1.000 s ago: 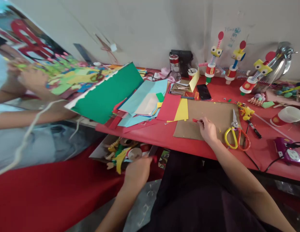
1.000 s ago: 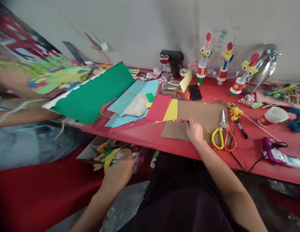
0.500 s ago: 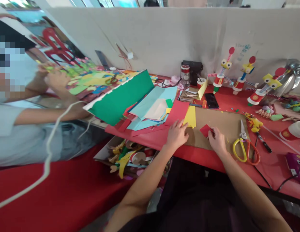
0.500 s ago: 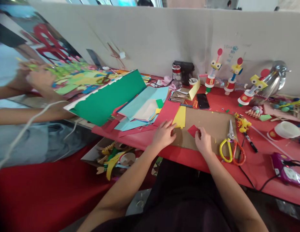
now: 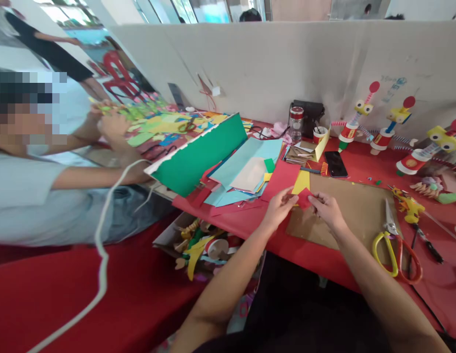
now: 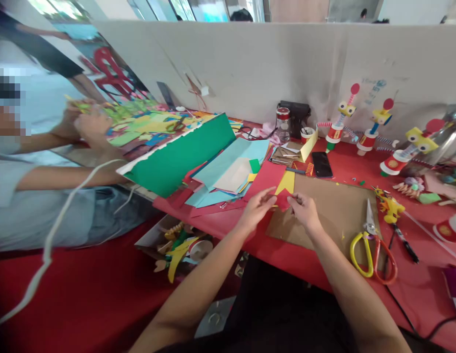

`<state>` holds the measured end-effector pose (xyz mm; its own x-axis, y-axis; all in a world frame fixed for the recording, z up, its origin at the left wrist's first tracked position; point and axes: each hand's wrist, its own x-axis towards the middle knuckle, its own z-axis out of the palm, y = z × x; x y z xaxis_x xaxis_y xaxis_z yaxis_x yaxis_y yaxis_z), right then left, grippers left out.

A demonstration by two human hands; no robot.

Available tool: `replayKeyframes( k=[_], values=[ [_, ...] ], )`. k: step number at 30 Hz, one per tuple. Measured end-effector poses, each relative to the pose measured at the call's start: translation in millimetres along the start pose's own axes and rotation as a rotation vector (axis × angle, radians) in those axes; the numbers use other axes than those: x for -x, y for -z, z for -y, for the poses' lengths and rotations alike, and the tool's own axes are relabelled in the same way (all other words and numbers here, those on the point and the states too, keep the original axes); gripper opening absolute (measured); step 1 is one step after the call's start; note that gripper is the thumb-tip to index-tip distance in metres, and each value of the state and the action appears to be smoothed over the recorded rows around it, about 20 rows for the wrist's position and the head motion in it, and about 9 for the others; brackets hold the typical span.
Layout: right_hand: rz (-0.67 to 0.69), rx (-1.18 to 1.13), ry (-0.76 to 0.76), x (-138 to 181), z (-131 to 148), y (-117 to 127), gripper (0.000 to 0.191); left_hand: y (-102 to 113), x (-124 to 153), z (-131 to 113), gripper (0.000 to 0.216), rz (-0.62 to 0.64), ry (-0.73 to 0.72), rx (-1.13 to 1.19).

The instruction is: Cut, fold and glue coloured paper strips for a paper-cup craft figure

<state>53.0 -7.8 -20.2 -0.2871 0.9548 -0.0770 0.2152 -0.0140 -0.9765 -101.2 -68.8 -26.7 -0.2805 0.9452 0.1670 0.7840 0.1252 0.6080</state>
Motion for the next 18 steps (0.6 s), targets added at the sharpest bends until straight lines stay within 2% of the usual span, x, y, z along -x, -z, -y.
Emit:
replayKeyframes(
  k=[2,5,8,11,14,18],
  values=[
    [-0.049,-0.037,-0.019,-5.0,-3.7,4.3,0.037,1.4,-1.6,2.0,0.033,0.001,0.018,-0.010],
    [-0.255,-0.075,-0.039,-19.2,-10.2,36.6,0.032,8.9,-15.1,9.5,0.033,-0.015,0.094,-0.109],
    [-0.513,-0.126,-0.054,-34.8,-14.7,80.7,0.025,14.6,-36.7,15.6,0.046,-0.019,0.200,-0.211],
    [-0.627,-0.201,-0.076,-42.8,-17.0,103.6,0.023,14.6,-53.2,15.4,0.066,-0.015,0.296,-0.309],
    [-0.576,-0.252,-0.085,-41.4,-18.7,90.1,0.028,12.9,-58.5,14.7,0.074,-0.014,0.360,-0.392],
    [-0.302,-0.286,-0.127,-27.8,-20.8,36.8,0.033,9.7,-55.6,22.0,0.054,-0.112,0.320,-0.342]
  ],
)
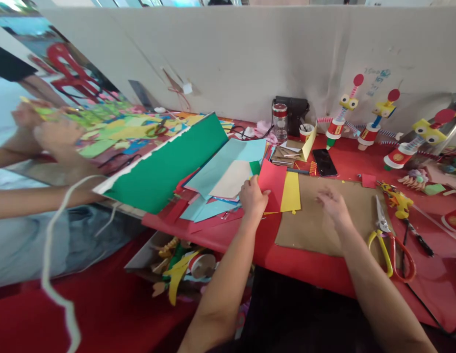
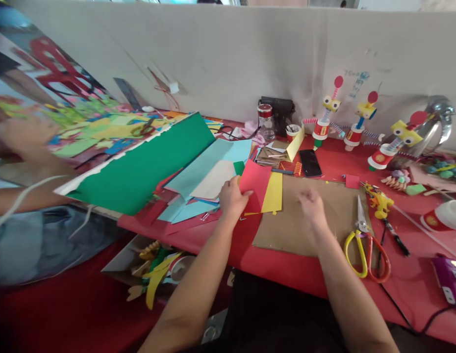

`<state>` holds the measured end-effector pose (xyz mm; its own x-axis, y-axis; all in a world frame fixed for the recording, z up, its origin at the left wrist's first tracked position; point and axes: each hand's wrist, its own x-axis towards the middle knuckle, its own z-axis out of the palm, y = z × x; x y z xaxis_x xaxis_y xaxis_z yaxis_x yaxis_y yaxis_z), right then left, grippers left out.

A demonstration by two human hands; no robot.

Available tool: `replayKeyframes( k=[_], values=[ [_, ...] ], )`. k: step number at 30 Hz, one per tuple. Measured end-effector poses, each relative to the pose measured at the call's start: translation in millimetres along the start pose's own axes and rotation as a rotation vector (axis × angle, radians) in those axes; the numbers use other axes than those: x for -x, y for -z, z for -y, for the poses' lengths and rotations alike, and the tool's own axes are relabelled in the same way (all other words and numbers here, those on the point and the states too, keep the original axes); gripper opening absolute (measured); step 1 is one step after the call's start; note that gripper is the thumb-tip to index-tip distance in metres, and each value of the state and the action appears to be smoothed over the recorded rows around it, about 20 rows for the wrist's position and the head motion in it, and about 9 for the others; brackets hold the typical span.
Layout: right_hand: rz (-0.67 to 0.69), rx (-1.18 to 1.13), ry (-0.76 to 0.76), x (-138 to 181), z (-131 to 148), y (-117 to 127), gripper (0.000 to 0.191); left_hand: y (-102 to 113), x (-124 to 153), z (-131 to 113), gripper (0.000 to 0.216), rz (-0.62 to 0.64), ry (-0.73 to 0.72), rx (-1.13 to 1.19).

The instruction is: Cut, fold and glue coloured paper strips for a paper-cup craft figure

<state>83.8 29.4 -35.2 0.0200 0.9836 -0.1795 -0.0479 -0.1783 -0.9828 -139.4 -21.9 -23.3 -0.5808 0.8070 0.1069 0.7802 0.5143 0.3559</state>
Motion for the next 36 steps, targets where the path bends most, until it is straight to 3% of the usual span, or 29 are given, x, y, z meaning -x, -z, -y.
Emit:
replayKeyframes(
  k=[5,10,14,16,19,22,28,32,36],
  values=[
    [0.257,0.013,-0.092,27.7,-12.1,-40.4,0.028,-8.0,-0.2,8.3,0.024,-0.021,-0.022,0.047],
    [0.306,0.124,-0.104,23.9,-12.1,-50.6,0.042,15.9,-24.0,27.0,0.038,-0.112,0.048,0.100],
    [0.313,0.233,-0.108,22.6,-14.9,-51.7,0.036,43.9,-43.3,49.1,0.054,-0.210,0.146,0.088],
    [0.322,0.270,-0.106,25.1,-15.7,-51.9,0.038,47.0,-44.1,52.9,0.060,-0.240,0.092,0.089],
    [0.334,0.324,-0.094,29.5,-14.7,-51.4,0.047,35.1,-39.5,44.9,0.050,-0.062,-0.128,0.178],
    [0.325,0.393,-0.063,33.1,-10.4,-47.3,0.052,16.3,-37.4,28.9,0.039,0.061,-0.216,0.274],
    [0.275,0.527,0.046,34.9,6.5,-19.5,0.047,4.1,-42.2,14.1,0.015,0.024,-0.151,0.487],
    [0.176,0.573,0.134,32.7,11.0,7.0,0.044,1.2,-41.5,11.5,0.033,-0.021,-0.021,0.706],
    [0.124,0.574,0.162,28.8,4.5,22.4,0.041,7.3,-30.1,6.9,0.051,0.020,0.062,0.897]
  ],
)
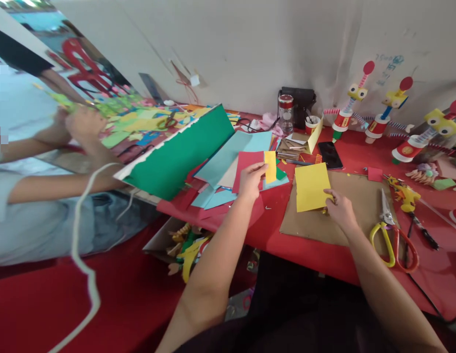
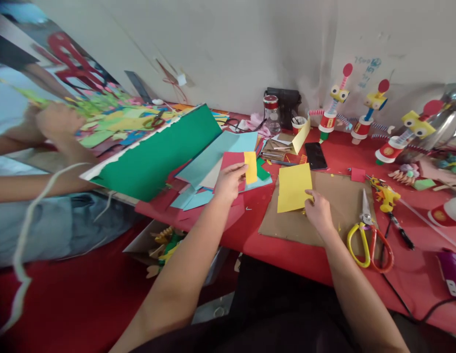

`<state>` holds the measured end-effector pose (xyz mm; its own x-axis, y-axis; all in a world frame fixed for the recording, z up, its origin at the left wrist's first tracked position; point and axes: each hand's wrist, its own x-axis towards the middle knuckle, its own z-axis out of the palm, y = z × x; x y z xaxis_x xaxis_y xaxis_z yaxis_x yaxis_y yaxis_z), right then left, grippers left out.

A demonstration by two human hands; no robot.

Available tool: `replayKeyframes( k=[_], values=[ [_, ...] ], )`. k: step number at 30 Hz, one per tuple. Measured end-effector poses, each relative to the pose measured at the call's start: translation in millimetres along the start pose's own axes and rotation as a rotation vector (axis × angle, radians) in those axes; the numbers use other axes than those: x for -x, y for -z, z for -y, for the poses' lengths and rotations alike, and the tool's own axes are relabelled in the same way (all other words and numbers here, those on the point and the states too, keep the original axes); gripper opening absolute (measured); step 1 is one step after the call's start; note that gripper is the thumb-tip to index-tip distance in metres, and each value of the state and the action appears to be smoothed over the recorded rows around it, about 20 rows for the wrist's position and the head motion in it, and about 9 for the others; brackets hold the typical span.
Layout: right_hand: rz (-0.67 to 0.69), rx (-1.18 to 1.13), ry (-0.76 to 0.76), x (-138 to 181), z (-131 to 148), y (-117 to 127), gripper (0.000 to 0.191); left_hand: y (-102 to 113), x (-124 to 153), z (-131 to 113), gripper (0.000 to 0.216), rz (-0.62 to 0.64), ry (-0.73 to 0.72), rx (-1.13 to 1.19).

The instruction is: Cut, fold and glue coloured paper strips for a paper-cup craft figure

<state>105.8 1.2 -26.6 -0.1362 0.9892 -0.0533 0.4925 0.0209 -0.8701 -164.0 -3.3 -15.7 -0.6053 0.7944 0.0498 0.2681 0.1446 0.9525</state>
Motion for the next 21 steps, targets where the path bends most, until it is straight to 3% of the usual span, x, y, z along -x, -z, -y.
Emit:
replayKeyframes(
  k=[2,5,8,11,14,16,18,20,21],
  values=[
    [-0.013,-0.019,0.001,-1.9,-5.6,-0.5,0.042,12.0,15.4,-3.9,0.052,0.023,0.021,0.054],
    [-0.035,-0.081,-0.003,-5.3,-11.3,-4.2,0.048,52.1,52.5,0.2,0.049,0.031,0.038,0.053],
    [-0.050,-0.192,0.000,-7.1,-13.3,-8.6,0.053,105.7,93.5,16.5,0.031,-0.079,0.106,-0.333],
    [-0.037,-0.306,0.011,-6.2,-11.1,-11.7,0.051,145.5,123.0,32.1,0.007,-0.212,0.219,-0.514],
    [-0.018,-0.395,0.010,-3.6,-7.2,-13.0,0.046,160.8,137.4,36.5,0.015,-0.426,0.502,-0.855],
    [-0.013,-0.449,0.006,-2.2,-5.3,-13.6,0.044,161.7,139.9,32.4,0.024,-0.489,0.626,-0.989],
    [-0.014,-0.497,-0.001,-1.5,-4.2,-14.1,0.041,155.4,137.9,23.7,0.035,-0.536,0.479,-0.978],
    [-0.013,-0.537,-0.006,-1.5,-3.6,-14.2,0.039,137.2,133.6,12.2,0.040,-0.577,0.176,-0.861],
    [-0.012,-0.554,-0.007,-1.4,-3.2,-14.1,0.039,121.7,131.7,6.0,0.038,-0.534,0.064,-0.752]
  ],
)
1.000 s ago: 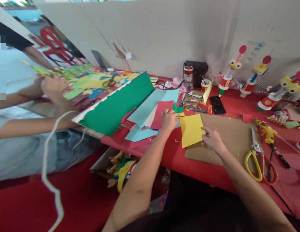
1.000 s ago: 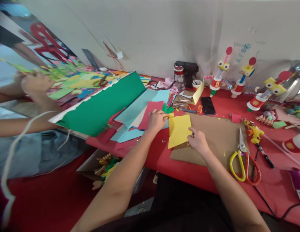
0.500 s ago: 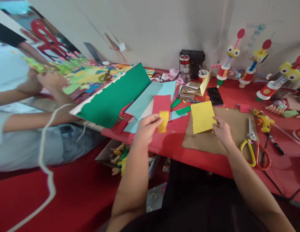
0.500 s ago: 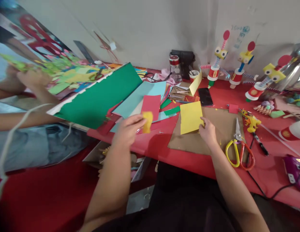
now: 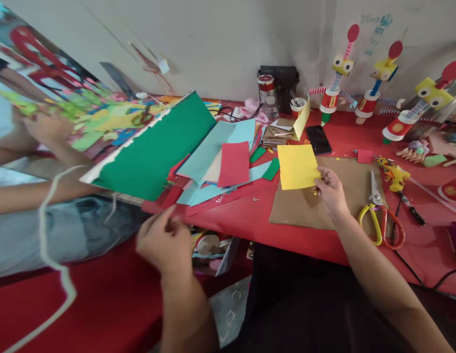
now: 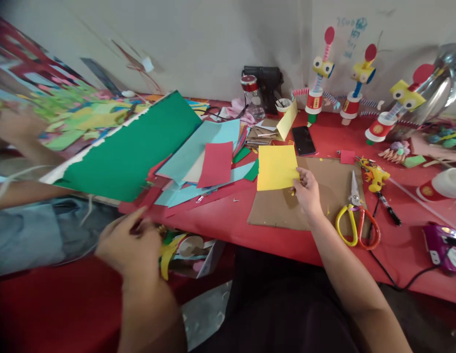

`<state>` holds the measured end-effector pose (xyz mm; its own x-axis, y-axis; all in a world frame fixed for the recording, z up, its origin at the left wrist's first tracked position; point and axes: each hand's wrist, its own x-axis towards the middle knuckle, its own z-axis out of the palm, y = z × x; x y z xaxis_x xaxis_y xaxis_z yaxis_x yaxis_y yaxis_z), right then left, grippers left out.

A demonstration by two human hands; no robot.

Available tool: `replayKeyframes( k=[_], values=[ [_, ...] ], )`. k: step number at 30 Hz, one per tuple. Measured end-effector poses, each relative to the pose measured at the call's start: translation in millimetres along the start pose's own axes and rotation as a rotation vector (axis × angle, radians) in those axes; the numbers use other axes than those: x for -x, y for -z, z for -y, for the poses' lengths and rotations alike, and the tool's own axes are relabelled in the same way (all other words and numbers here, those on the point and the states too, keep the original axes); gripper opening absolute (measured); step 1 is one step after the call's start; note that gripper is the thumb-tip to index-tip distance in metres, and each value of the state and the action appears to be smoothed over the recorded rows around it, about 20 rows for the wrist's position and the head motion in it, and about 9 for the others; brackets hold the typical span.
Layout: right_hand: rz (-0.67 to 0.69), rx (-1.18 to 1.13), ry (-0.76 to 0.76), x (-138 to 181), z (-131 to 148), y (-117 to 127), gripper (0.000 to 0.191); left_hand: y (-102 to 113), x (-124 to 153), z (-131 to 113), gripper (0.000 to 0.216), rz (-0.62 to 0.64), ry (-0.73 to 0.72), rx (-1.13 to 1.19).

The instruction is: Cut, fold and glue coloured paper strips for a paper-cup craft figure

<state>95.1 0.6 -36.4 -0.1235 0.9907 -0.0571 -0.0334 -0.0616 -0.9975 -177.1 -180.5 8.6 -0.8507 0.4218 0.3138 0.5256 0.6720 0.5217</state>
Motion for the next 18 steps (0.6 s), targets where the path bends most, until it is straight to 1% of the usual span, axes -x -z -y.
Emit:
replayKeyframes(
  k=[1,2,3,4,5,6,7,8,9,10,12,14,15,17,18],
  values=[
    [0.003,-0.013,0.001,0.3,0.5,-0.2,0.040,-8.5,7.9,-17.4,0.035,0.114,-0.046,0.159],
    [0.006,-0.027,0.004,0.9,1.3,-0.7,0.040,-19.3,18.7,-36.7,0.035,0.331,-0.085,0.317],
    [0.009,-0.045,0.009,1.8,2.2,-1.4,0.041,-31.9,32.2,-57.2,0.041,0.609,-0.108,0.456],
    [0.010,-0.069,0.016,3.1,3.3,-2.5,0.041,-45.4,47.1,-77.7,0.051,0.877,-0.092,0.583],
    [0.008,-0.097,0.027,4.7,4.5,-3.8,0.041,-59.1,62.4,-97.2,0.061,1.033,-0.060,0.711],
    [0.003,-0.128,0.039,6.5,5.9,-5.4,0.042,-71.9,76.5,-114.6,0.062,1.078,-0.033,0.821],
    [-0.003,-0.158,0.051,8.4,7.3,-7.1,0.042,-83.1,88.4,-129.1,0.054,1.087,-0.036,0.889],
    [-0.009,-0.183,0.059,10.3,8.6,-8.8,0.041,-92.3,97.2,-140.2,0.040,1.046,-0.059,0.917],
    [-0.015,-0.200,0.057,12.2,9.9,-10.5,0.041,-99.2,102.9,-147.8,0.027,0.970,-0.097,0.906],
    [-0.021,-0.212,0.048,13.8,11.0,-12.0,0.040,-103.8,105.5,-152.1,0.021,0.922,-0.148,0.894],
    [-0.024,-0.226,0.013,16.6,12.6,-14.5,0.040,-106.8,104.0,-151.6,0.019,0.816,-0.249,0.868],
    [-0.035,-0.211,0.005,18.0,13.3,-15.3,0.041,-102.3,96.5,-140.9,0.020,0.737,-0.307,0.863],
    [-0.054,-0.179,0.018,18.0,13.4,-14.7,0.040,-97.0,90.7,-131.5,0.021,0.685,-0.326,0.844],
    [-0.103,0.010,0.047,16.4,13.8,-11.0,0.036,-79.7,73.8,-103.7,0.023,0.556,-0.356,0.749],
    [-0.122,0.139,0.053,15.0,14.3,-8.2,0.035,-67.6,62.5,-85.0,0.023,0.441,-0.382,0.647]
  ],
)
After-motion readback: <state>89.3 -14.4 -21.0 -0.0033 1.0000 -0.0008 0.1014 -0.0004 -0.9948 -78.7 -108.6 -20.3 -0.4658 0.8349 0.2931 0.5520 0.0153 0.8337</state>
